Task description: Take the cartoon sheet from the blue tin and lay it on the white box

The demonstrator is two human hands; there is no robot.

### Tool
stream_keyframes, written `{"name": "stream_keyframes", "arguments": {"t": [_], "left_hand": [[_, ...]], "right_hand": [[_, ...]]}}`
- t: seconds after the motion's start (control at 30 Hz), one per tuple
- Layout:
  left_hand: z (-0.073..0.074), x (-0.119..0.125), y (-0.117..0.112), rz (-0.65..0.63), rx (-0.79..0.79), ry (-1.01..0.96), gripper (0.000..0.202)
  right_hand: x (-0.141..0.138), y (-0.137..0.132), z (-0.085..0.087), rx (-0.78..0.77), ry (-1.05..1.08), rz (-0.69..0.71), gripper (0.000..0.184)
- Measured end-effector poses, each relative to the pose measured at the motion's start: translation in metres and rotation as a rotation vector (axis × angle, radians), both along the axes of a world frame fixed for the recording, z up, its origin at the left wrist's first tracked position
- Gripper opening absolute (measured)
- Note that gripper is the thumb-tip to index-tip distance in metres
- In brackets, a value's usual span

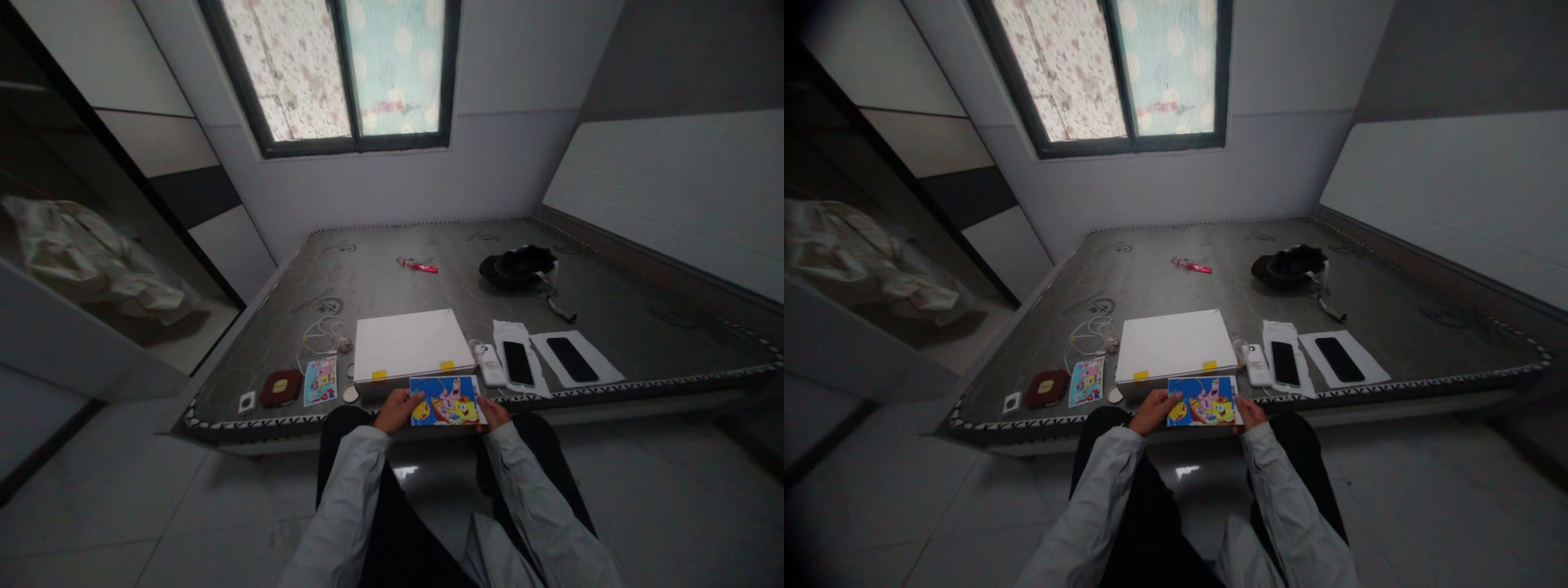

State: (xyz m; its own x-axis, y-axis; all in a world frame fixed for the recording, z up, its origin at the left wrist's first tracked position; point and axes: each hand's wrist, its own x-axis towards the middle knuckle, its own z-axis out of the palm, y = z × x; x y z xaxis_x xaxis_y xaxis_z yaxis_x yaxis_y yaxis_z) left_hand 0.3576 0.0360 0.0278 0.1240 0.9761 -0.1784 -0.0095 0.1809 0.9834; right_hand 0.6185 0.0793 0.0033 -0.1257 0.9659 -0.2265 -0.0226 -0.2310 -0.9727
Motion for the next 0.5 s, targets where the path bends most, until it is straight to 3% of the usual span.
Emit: {"name": "stream_keyframes", "arguments": {"t": [0.13, 0.5], "left_hand": [[0.0016, 0.0009, -0.0009, -0.027, -0.026, -0.062, 0.060], [0.0009, 0.0026, -0.0014, -0.060, -0.049, -0.120, 0.063]], "right_hand": [[-0.0012, -0.0020, 0.0004, 0.002, 0.013, -0.043, 0.047], [-0.0032, 0.0006, -0.0027, 0.037, 0.001, -0.096, 0.064]]}}
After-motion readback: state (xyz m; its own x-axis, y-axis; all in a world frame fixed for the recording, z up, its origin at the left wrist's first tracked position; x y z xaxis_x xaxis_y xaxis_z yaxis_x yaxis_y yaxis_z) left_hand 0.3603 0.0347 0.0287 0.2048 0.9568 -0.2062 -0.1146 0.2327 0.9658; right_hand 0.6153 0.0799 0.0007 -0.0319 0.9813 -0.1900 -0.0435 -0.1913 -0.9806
